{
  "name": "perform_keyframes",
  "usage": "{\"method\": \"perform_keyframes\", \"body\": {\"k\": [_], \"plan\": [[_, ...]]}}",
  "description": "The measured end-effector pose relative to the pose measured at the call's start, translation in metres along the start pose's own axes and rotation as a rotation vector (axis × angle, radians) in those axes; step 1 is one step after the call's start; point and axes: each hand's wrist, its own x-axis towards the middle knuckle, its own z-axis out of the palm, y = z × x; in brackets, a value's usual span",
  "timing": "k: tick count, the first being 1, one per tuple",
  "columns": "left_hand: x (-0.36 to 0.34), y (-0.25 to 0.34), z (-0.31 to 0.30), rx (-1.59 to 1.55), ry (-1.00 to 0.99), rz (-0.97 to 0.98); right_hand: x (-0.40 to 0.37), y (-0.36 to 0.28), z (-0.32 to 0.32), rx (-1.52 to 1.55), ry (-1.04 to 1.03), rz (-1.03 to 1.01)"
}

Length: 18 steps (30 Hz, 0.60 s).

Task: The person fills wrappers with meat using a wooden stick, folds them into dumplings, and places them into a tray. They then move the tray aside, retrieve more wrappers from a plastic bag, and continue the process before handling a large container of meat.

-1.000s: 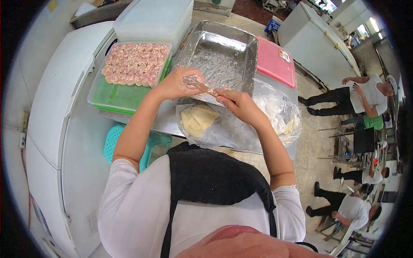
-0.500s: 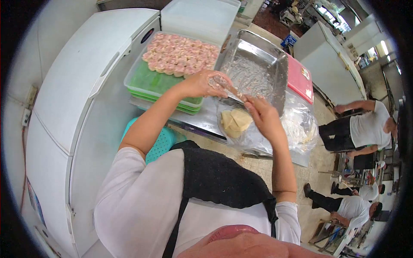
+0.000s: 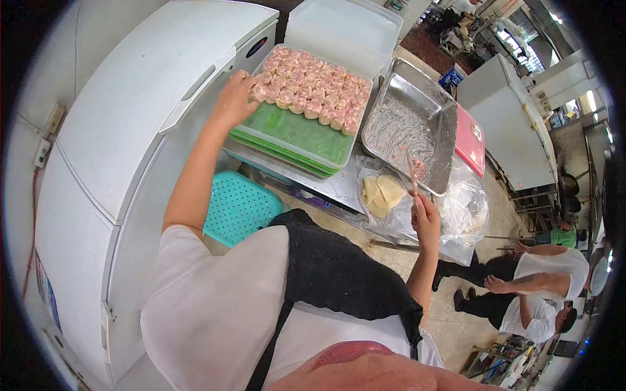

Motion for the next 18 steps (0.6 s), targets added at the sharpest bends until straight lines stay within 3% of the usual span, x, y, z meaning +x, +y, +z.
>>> {"method": "perform_keyframes", "body": {"k": [2, 5, 9, 14, 18], "plan": [[-0.002, 0.003, -0.005, 0.315, 0.048, -0.054, -0.007, 0.006, -0.003, 0.023, 0.024, 0.000], [0.005, -0.009, 0.007, 0.433, 0.077, -0.032, -0.009, 0.011, -0.002, 0.040, 0.060, -0.014], [0.016, -0.021, 0.014, 0.363, 0.127, -0.041, -0.007, 0.004, 0.004, -0.003, 0.121, -0.043], [0.018, -0.034, 0.007, 0.422, -0.096, 0.002, -0.009, 0.002, 0.000, -0.009, 0.171, -0.033], [0.018, -0.033, 0.011, 0.334, -0.125, 0.047, -0.014, 0.008, -0.007, -0.039, 0.194, -0.029]]}}
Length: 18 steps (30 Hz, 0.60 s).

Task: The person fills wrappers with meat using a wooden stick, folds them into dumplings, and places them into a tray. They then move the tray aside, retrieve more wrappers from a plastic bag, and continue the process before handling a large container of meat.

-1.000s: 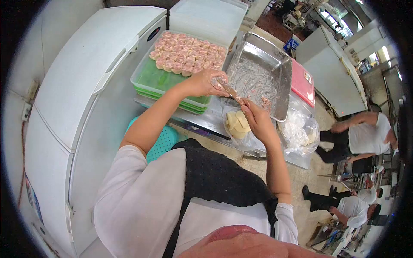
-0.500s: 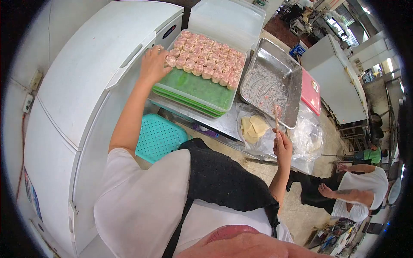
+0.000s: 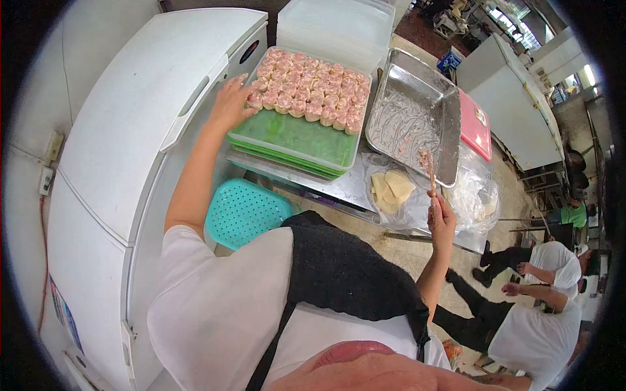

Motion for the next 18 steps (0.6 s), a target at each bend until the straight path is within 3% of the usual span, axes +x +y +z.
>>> {"method": "perform_keyframes", "body": {"k": [11, 13, 15, 18], "plan": [[0.017, 0.001, 0.001, 0.044, 0.056, 0.077, 0.008, -0.005, -0.012, -0.037, 0.056, 0.019], [0.021, 0.012, -0.009, 0.006, -0.016, 0.002, 0.010, -0.005, -0.018, -0.085, 0.001, 0.009], [0.021, -0.002, 0.004, 0.005, 0.060, 0.003, 0.010, -0.009, -0.025, -0.051, 0.043, 0.074], [0.010, 0.031, -0.023, 0.135, 0.045, 0.078, 0.013, -0.005, -0.034, -0.075, 0.043, 0.085]]}}
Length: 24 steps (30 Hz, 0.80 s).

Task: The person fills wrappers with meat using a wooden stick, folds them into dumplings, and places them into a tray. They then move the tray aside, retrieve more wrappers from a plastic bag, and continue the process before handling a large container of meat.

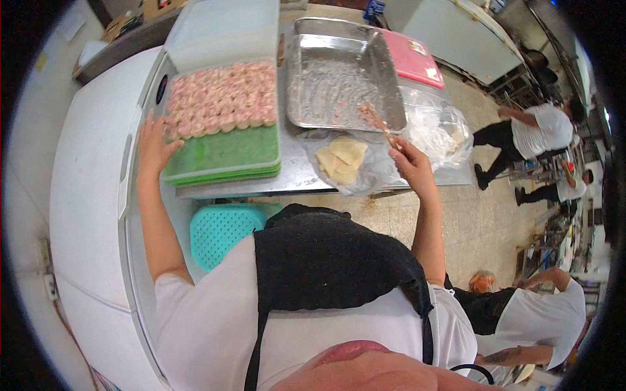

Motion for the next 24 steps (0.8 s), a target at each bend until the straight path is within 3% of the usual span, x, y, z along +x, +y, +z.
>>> {"method": "perform_keyframes", "body": {"k": [2, 3, 5, 7, 9, 11, 15, 18, 23, 24], "plan": [[-0.003, 0.047, -0.021, -0.178, 0.220, 0.054, 0.012, 0.017, -0.015, -0.046, -0.060, -0.065], [-0.005, 0.075, -0.027, -0.186, 0.224, 0.066, 0.014, 0.018, -0.022, -0.048, -0.045, -0.064], [-0.010, 0.141, -0.038, -0.569, 0.274, 0.180, 0.020, 0.020, -0.031, -0.028, -0.083, -0.022], [-0.014, 0.205, -0.029, -0.868, 0.085, 0.315, 0.028, 0.022, -0.042, -0.011, -0.085, -0.014], [-0.016, 0.256, 0.013, -0.960, -0.019, 0.477, 0.038, 0.022, -0.053, -0.013, -0.122, 0.028], [-0.018, 0.295, 0.055, -1.048, -0.173, 0.486, 0.048, 0.027, -0.066, -0.063, -0.140, -0.016], [-0.028, 0.356, 0.127, -0.905, -0.188, 0.475, 0.062, 0.039, -0.094, -0.138, -0.206, -0.054], [-0.031, 0.383, 0.150, -0.800, -0.029, 0.366, 0.073, 0.053, -0.118, -0.142, -0.225, -0.013], [-0.025, 0.395, 0.162, -0.800, -0.058, 0.274, 0.099, 0.070, -0.149, -0.173, -0.328, 0.049], [-0.021, 0.397, 0.156, -0.823, -0.046, 0.255, 0.107, 0.074, -0.152, -0.210, -0.331, -0.048]]}}
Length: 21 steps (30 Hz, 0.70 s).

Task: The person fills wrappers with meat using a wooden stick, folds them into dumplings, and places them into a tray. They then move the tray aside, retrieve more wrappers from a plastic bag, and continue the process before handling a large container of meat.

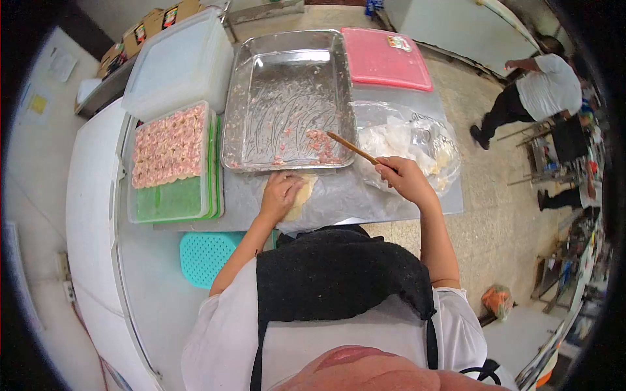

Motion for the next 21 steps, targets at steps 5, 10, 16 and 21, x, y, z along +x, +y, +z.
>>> {"method": "perform_keyframes", "body": {"k": [5, 10, 16, 21], "plan": [[0.006, 0.028, -0.017, 0.033, 0.132, -0.068, 0.054, -0.010, -0.011, -0.277, -0.048, -0.430], [0.006, 0.045, -0.024, -0.045, 0.258, -0.259, 0.160, -0.020, 0.022, -0.708, -0.054, -0.623], [0.011, 0.054, -0.028, -0.644, 0.508, -0.640, 0.163, -0.010, 0.073, -0.884, -0.161, -0.734], [-0.002, 0.042, -0.035, -0.255, 0.215, -0.302, 0.127, -0.044, 0.036, -0.988, -0.374, -0.661]]}}
